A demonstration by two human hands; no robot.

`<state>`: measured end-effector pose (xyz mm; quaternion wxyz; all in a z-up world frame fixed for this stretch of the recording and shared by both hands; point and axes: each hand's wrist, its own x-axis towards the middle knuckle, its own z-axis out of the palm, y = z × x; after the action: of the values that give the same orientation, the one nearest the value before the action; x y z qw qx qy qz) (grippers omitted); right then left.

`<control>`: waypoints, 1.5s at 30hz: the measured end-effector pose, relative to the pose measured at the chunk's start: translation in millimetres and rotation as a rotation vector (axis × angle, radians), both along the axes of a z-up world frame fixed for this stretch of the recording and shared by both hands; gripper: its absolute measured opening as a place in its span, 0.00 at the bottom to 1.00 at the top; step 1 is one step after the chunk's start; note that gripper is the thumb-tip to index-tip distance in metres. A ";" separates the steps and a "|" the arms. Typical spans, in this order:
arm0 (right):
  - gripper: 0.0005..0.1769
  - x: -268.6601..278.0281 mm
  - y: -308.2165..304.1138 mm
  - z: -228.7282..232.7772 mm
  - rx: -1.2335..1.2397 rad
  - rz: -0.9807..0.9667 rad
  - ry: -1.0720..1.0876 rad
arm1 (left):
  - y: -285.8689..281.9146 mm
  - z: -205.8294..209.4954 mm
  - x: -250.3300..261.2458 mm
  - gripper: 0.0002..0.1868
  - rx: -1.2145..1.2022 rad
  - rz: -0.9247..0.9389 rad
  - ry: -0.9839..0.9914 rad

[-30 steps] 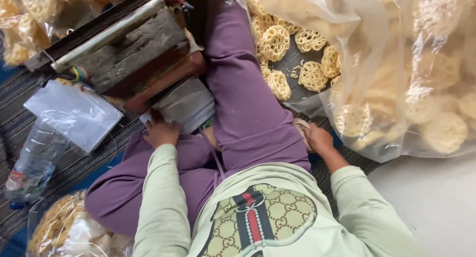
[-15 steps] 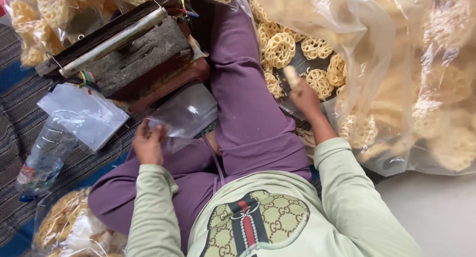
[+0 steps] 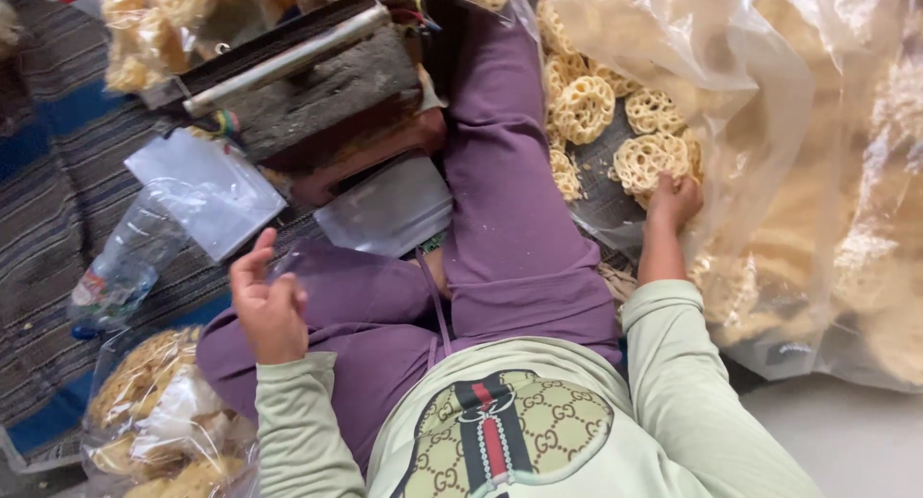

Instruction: Packaging individual snacks into plastic bags and sealing them using a manual heat sealer

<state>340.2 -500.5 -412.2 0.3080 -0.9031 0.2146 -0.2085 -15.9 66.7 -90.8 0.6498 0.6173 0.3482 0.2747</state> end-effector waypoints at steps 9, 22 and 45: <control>0.32 36.3 -12.3 -22.1 0.251 -0.117 0.363 | 17.5 27.3 -41.1 0.12 0.177 0.262 -0.314; 0.08 -9.9 90.5 126.0 0.787 0.075 0.110 | 9.3 58.9 -27.6 0.11 0.373 0.148 -0.117; 0.09 -175.1 337.0 431.0 -0.565 1.382 -0.574 | -54.1 44.3 56.0 0.28 0.623 -0.363 -0.091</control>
<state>165.1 -163.5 18.7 0.1702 -0.7868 -0.5421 -0.2411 40.1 12.6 -46.5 0.4836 0.8246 0.1031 0.2748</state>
